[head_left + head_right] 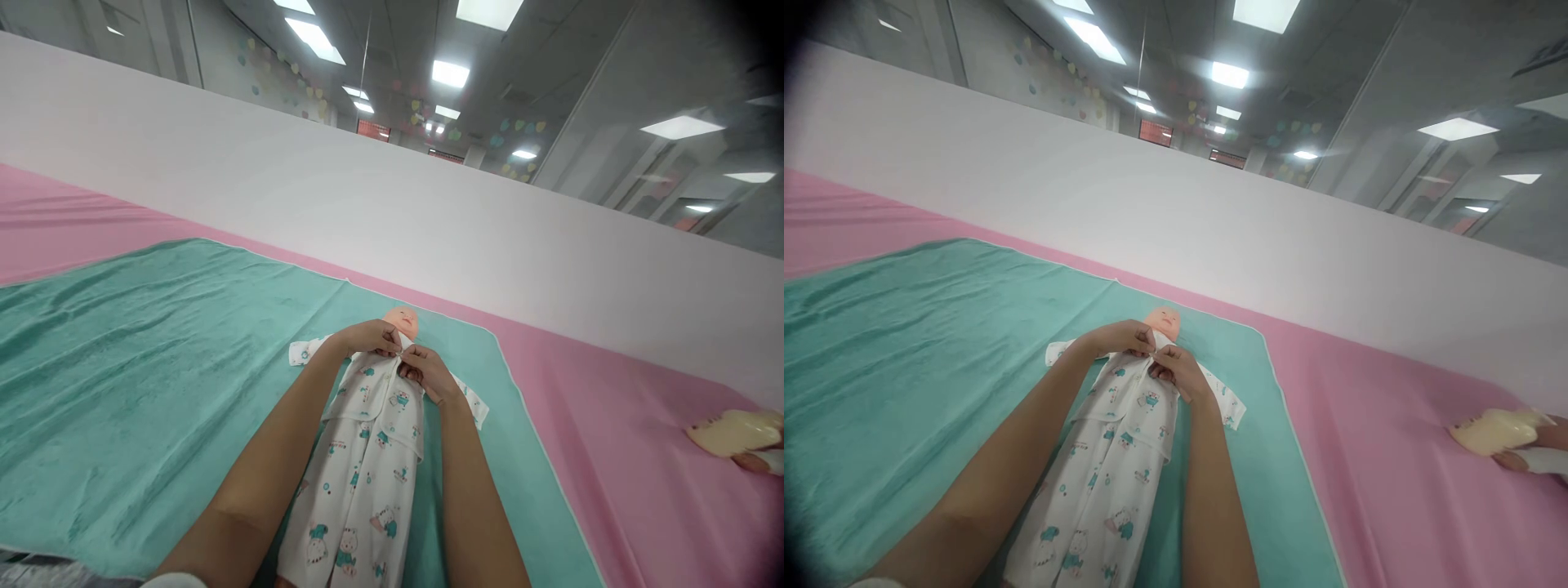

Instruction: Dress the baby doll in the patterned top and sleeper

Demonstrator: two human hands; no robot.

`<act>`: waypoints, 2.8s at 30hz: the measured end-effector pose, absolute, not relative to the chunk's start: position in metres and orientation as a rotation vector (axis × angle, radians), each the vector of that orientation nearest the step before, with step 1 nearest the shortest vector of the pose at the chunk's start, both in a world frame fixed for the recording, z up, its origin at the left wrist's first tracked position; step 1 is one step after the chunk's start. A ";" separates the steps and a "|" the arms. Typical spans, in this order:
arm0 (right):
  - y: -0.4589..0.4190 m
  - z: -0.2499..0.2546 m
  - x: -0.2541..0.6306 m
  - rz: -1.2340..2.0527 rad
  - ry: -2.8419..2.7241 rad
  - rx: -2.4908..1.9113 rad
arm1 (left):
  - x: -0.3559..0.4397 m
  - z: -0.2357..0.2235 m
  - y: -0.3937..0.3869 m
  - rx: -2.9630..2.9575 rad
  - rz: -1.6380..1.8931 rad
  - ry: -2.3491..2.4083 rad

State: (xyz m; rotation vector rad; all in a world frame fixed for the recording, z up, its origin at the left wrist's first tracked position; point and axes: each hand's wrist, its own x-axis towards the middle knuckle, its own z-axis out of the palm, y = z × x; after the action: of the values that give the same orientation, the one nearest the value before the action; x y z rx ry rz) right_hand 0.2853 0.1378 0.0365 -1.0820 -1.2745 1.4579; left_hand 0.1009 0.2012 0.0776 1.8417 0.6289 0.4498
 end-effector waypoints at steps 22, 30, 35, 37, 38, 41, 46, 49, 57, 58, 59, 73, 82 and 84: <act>0.142 0.034 0.276 1.160 -1.432 -1.187 | 0.107 0.102 0.184 2.125 0.221 0.903; 0.141 0.033 0.277 1.187 -1.446 -1.158 | 0.108 0.105 0.182 2.218 0.242 0.871; 0.143 0.031 0.278 1.185 -1.446 -1.145 | 0.111 0.104 0.182 2.307 0.331 0.933; 0.142 0.032 0.279 1.196 -1.442 -1.140 | 0.108 0.103 0.184 2.229 0.364 0.898; 0.142 0.032 0.279 1.205 -1.442 -1.139 | 0.106 0.102 0.185 2.173 0.372 0.868; 0.140 0.035 0.279 1.233 -1.458 -1.125 | 0.099 0.097 0.190 1.999 0.368 0.772; 0.137 0.039 0.277 1.231 -1.463 -1.120 | 0.096 0.092 0.194 1.846 0.377 0.686; 0.136 0.040 0.277 1.237 -1.464 -1.123 | 0.097 0.093 0.194 1.826 0.366 0.681; 0.138 0.039 0.274 1.196 -1.452 -1.177 | 0.094 0.090 0.196 1.937 0.351 0.807; 0.139 0.038 0.274 1.192 -1.452 -1.183 | 0.093 0.089 0.197 1.954 0.350 0.812; 0.139 0.038 0.275 1.188 -1.453 -1.187 | 0.092 0.089 0.198 1.969 0.348 0.808; 0.101 0.022 0.258 0.828 -1.418 -1.363 | 0.096 0.047 0.137 2.102 0.870 1.066; 0.058 0.031 0.231 0.160 -1.824 -1.764 | 0.087 0.039 0.113 2.132 0.922 0.933; 0.057 0.029 0.225 0.030 -1.851 -1.813 | 0.086 0.040 0.114 2.146 0.902 0.929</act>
State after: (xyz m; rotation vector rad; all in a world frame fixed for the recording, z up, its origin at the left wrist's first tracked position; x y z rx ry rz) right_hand 0.2246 0.0572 0.0287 -1.8129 -1.8514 0.0300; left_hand 0.0865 0.1139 0.0397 2.1456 0.9294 0.9018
